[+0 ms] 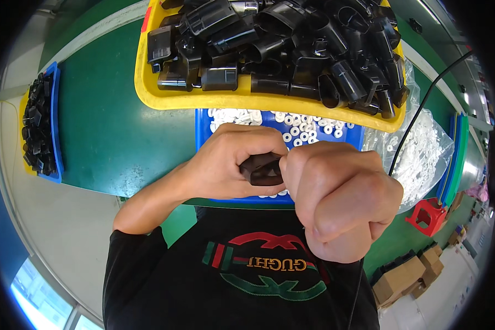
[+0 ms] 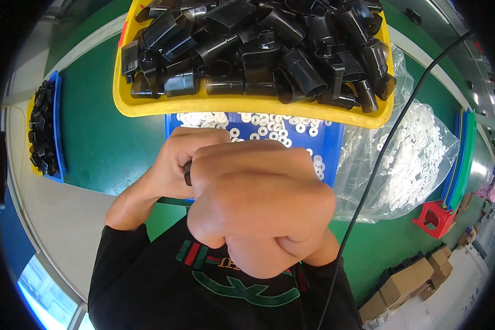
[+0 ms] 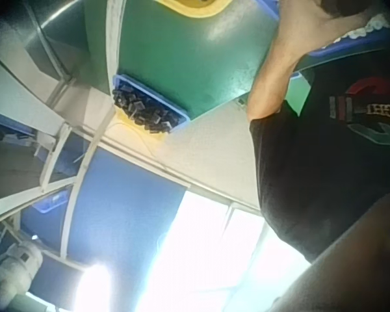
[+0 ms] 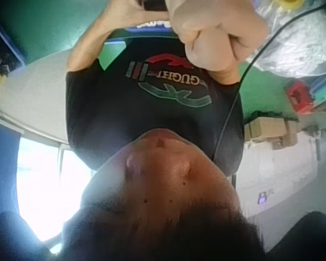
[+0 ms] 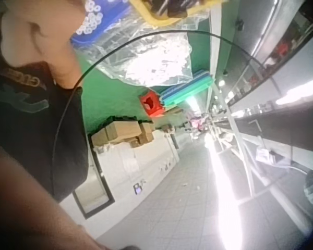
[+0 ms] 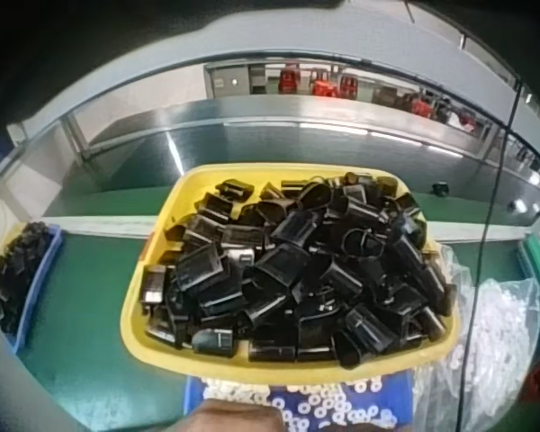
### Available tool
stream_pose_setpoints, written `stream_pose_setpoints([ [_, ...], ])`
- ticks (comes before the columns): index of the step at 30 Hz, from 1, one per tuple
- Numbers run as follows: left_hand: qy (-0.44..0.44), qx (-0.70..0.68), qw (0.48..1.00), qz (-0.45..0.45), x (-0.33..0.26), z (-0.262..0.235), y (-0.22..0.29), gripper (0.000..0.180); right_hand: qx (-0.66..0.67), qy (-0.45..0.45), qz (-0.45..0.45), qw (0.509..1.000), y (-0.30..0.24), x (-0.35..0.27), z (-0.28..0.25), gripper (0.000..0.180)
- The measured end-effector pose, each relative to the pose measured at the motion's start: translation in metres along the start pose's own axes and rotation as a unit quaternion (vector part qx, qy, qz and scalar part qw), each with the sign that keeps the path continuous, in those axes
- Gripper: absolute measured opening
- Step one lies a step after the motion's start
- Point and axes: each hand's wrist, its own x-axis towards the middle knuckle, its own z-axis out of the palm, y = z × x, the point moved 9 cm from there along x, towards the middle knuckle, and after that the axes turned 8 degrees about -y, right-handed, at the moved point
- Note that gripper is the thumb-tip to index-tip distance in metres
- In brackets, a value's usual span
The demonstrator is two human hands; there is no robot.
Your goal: The person repeatedly picks up black plastic components from a yellow bin and small white washers from a blue tray. They insert the washers into the plastic components by hand and place the assembled units back into the yellow bin. The process is repetitive and performed one unit at a time.
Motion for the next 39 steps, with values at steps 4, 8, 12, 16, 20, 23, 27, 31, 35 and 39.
stream_pose_setpoints([
  [4, 0.011, 0.002, 1.0, 0.024, 0.0, -0.001, 0.004, 0.029, -0.005, 0.01, 0.014, 1.0, 0.0, -0.002, 0.001, 0.019],
  [8, 0.003, 0.007, 1.0, 0.002, -0.001, -0.001, 0.002, 0.029, -0.004, 0.019, 0.016, 1.0, 0.004, -0.001, 0.003, 0.02],
  [12, 0.018, 0.071, 0.997, 0.002, -0.005, 0.0, -0.002, 0.029, -0.013, 0.049, 0.039, 0.998, 0.017, -0.009, 0.001, 0.025],
  [16, 0.009, 0.053, 0.999, -0.01, -0.004, 0.005, -0.007, 0.03, -0.013, 0.059, 0.063, 0.996, 0.024, -0.014, 0.0, 0.025],
  [20, -0.006, 0.05, 0.999, -0.008, 0.0, 0.002, -0.005, 0.029, -0.034, 0.059, 0.05, 0.996, 0.014, -0.009, 0.0, 0.02],
  [23, -0.017, 0.039, 0.999, 0.021, 0.001, -0.007, 0.007, 0.028, -0.059, 0.075, 0.004, 0.995, -0.006, 0.0, -0.005, 0.017],
  [27, -0.016, 0.041, 0.999, -0.006, -0.003, -0.011, 0.023, 0.024, -0.143, 0.111, -0.039, 0.983, -0.054, 0.004, -0.016, 0.014],
  [31, -0.012, 0.046, 0.999, -0.023, -0.004, -0.016, 0.023, 0.031, -0.416, 0.064, 0.032, 0.906, -0.064, -0.009, -0.018, 0.012],
  [35, -0.007, 0.007, 1.0, -0.027, -0.007, -0.035, 0.038, 0.051, -0.625, -0.113, 0.179, 0.752, -0.001, -0.043, -0.012, 0.019],
  [39, 0.169, 0.081, 0.978, -0.096, -0.013, -0.087, 0.081, 0.079, -0.683, -0.085, 0.208, 0.694, 0.026, -0.064, -0.023, 0.02],
])
